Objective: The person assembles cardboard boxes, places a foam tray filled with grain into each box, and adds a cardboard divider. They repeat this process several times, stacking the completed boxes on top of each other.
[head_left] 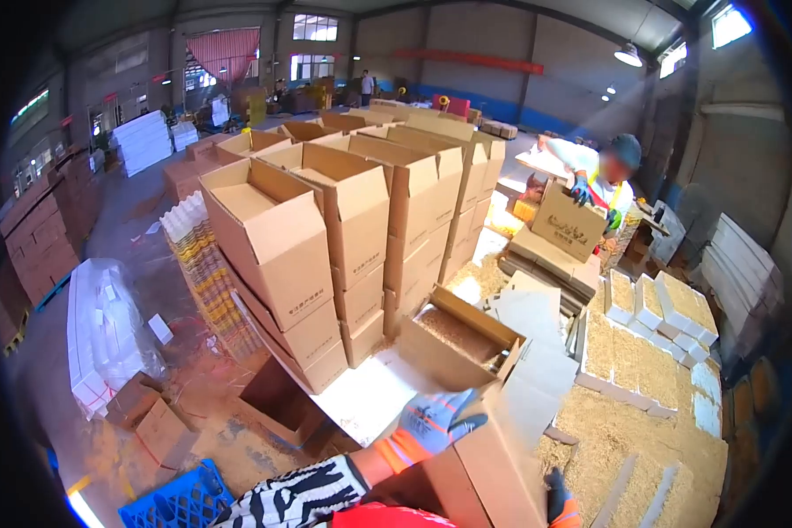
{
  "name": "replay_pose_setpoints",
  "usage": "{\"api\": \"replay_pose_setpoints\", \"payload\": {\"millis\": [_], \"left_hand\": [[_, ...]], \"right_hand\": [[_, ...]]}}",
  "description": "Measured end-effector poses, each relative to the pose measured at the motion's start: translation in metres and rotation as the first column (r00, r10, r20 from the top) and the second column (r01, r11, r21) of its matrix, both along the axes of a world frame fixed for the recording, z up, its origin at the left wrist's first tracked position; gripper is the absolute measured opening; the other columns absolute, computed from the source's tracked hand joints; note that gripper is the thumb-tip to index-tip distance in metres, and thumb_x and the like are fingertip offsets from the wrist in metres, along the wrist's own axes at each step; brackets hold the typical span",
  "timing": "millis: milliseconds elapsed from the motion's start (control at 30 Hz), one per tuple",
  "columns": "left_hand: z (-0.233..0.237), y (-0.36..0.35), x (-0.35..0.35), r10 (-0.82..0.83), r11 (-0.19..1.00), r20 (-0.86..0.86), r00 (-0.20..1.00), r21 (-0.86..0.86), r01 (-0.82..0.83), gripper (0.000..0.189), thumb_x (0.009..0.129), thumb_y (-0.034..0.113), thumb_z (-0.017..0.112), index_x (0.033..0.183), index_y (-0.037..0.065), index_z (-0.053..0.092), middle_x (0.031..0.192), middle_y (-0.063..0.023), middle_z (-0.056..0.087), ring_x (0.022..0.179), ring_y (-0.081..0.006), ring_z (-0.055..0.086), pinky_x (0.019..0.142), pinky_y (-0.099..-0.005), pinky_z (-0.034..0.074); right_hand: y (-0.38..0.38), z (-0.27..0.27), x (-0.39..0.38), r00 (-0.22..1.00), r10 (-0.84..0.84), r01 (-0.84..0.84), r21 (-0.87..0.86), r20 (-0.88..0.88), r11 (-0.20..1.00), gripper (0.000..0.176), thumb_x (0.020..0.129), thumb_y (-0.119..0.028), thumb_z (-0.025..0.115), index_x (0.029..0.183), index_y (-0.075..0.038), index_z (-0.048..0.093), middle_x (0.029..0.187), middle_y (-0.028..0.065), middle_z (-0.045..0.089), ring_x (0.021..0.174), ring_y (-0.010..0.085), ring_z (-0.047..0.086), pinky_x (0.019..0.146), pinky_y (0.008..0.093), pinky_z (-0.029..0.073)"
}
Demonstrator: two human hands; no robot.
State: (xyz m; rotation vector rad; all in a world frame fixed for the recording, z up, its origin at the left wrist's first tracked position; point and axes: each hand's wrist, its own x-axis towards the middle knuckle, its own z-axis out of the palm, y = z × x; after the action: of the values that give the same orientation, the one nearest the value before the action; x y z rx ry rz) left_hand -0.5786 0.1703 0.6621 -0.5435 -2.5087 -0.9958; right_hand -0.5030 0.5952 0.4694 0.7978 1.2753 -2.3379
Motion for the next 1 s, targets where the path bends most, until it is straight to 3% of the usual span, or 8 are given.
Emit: {"api": "replay_pose_setpoints", "payload": {"millis": [100,200,267,467,600,733,867,1000], "left_hand": [[-0.063,0.016,-0.042,-0.480,-0.050,0.005,0.877,0.998,-0.033,0.035,0.097,0.024,0.040,0.115,-0.001,0.056,0.118,-0.0101,0.058,0.109,-0.0172,0.054,0.095,-0.0304,0.044],[-0.149,-0.019,-0.114,-0.795,-0.254,-0.111,0.597,0.954,-0.161,0.045,0.095,0.050,0.039,0.094,0.008,0.057,0.101,-0.0082,0.058,0.094,-0.0174,0.054,0.089,-0.0333,0.046],[-0.240,-0.051,-0.151,-0.889,-0.161,0.016,0.459,0.925,-0.344,0.060,0.087,0.066,0.037,0.090,0.011,0.061,0.095,-0.0090,0.062,0.091,-0.0230,0.058,0.088,-0.0375,0.046],[-0.198,-0.089,-0.165,-0.716,0.443,0.578,0.392,0.810,-0.385,0.079,0.088,0.068,0.030,0.133,0.005,0.044,0.127,-0.0117,0.053,0.114,-0.0266,0.051,0.099,-0.0417,0.039],[-0.111,-0.072,-0.157,-0.505,0.860,0.439,0.743,0.333,0.388,0.056,0.093,0.041,0.046,0.137,0.006,0.042,0.125,-0.0086,0.053,0.114,-0.0180,0.049,0.099,-0.0334,0.037],[-0.140,-0.092,-0.163,-0.327,0.904,0.625,0.709,0.426,0.042,0.052,0.085,0.005,0.052,0.136,0.004,0.043,0.119,-0.0012,0.052,0.092,-0.0086,0.049,0.080,-0.0216,0.044],[-0.147,-0.083,-0.149,-0.081,0.963,0.576,0.813,0.256,-0.086,0.053,0.084,-0.001,0.052,0.136,-0.001,0.040,0.132,-0.0117,0.048,0.117,-0.0195,0.045,0.100,-0.0299,0.035],[-0.131,-0.048,-0.131,-0.086,0.974,0.429,0.899,0.227,-0.015,0.052,0.084,-0.003,0.053,0.134,-0.003,0.041,0.134,-0.0149,0.047,0.120,-0.0228,0.045,0.104,-0.0321,0.032]], "right_hand": [[-0.049,0.117,-0.005,0.923,0.029,0.044,0.180,-0.383,0.983,0.050,0.087,-0.025,0.058,0.127,0.003,0.047,0.123,0.0154,0.056,0.110,0.0244,0.056,0.094,0.0387,0.046],[-0.089,0.188,-0.005,0.892,0.041,0.247,0.561,-0.451,0.790,0.053,0.068,-0.015,0.080,0.112,0.002,0.055,0.114,0.0125,0.059,0.102,0.0209,0.059,0.088,0.0344,0.049],[-0.111,0.184,-0.009,0.634,0.603,0.419,0.870,-0.485,0.260,0.042,0.061,-0.018,0.086,0.090,-0.003,0.060,0.096,0.0115,0.058,0.088,0.0258,0.058,0.077,0.0366,0.048],[-0.180,0.122,0.034,0.514,0.841,0.256,0.966,-0.167,0.035,0.023,0.072,-0.022,0.068,0.091,-0.012,0.059,0.096,0.0107,0.055,0.090,0.0300,0.054,0.077,0.0380,0.046],[-0.182,0.096,0.047,0.542,0.784,0.322,0.937,-0.302,0.138,0.029,0.074,-0.022,0.067,0.099,-0.012,0.060,0.107,0.0106,0.056,0.091,0.0308,0.054,0.079,0.0372,0.046],[-0.151,0.091,0.061,0.760,0.181,0.537,0.761,-0.624,0.365,0.062,0.076,-0.016,0.071,0.131,-0.008,0.044,0.121,0.0145,0.052,0.096,0.0239,0.055,0.083,0.0355,0.047],[-0.034,0.014,0.068,0.242,-0.865,0.957,0.258,-0.440,0.136,0.057,0.083,-0.016,0.064,0.133,0.000,0.039,0.116,0.0082,0.050,0.098,0.0157,0.052,0.080,0.0286,0.048],[0.099,-0.049,0.079,0.186,-0.980,0.981,-0.052,-0.066,0.189,0.050,0.083,-0.028,0.067,0.124,-0.007,0.048,0.108,0.0062,0.053,0.093,0.0172,0.053,0.079,0.0328,0.048]]}}
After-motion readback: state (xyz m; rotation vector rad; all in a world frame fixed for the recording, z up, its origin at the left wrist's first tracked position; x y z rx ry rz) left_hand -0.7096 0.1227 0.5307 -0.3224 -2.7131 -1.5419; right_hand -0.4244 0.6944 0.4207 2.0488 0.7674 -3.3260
